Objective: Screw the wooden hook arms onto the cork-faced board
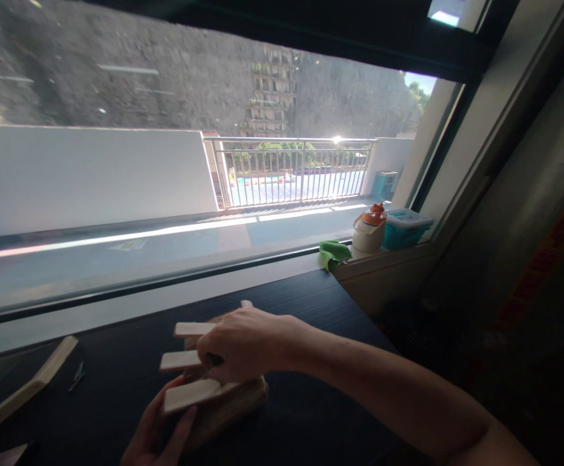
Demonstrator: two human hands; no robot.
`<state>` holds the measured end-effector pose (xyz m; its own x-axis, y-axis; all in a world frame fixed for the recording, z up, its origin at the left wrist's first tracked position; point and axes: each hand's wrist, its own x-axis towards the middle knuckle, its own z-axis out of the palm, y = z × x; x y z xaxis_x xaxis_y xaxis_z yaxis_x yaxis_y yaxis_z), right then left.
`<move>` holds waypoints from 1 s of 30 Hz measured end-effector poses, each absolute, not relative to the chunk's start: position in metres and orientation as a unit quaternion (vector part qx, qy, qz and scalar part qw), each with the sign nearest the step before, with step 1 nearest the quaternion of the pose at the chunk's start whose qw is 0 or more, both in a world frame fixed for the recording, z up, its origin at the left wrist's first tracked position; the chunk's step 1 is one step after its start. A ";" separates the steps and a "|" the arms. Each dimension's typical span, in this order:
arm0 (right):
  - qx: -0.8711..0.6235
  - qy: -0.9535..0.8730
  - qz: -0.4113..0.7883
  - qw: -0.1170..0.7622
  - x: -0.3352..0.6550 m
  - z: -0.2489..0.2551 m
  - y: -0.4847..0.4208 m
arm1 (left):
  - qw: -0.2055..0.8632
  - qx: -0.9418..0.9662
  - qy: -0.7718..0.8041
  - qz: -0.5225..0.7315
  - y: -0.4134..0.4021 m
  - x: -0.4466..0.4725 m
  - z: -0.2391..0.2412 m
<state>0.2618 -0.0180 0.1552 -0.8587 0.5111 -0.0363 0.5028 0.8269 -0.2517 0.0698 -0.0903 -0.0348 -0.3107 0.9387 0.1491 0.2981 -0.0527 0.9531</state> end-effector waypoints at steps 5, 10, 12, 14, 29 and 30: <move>-0.274 -0.953 0.127 0.010 0.262 0.155 -0.019 | 0.312 0.497 0.624 0.516 -0.092 0.069 -0.030; -0.277 -0.950 0.144 -0.002 0.258 0.153 -0.015 | 0.324 0.481 0.620 0.529 -0.091 0.071 -0.030; -0.273 -0.949 0.160 -0.007 0.254 0.152 -0.013 | 0.321 0.482 0.625 0.524 -0.090 0.071 -0.031; -0.276 -0.945 0.172 -0.014 0.250 0.151 -0.010 | 0.321 0.483 0.633 0.513 -0.090 0.071 -0.031; -0.285 -0.950 0.120 -0.032 0.247 0.169 -0.008 | 0.305 0.519 0.626 0.495 -0.090 0.067 -0.037; -0.288 -0.950 0.121 -0.028 0.247 0.168 -0.007 | 0.306 0.520 0.625 0.495 -0.089 0.067 -0.038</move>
<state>0.2474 -0.0075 0.1679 -0.8322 0.5409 -0.1219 0.5542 0.8046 -0.2132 0.0672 -0.0895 -0.0377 -0.2715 0.9533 0.1325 0.3463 -0.0317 0.9376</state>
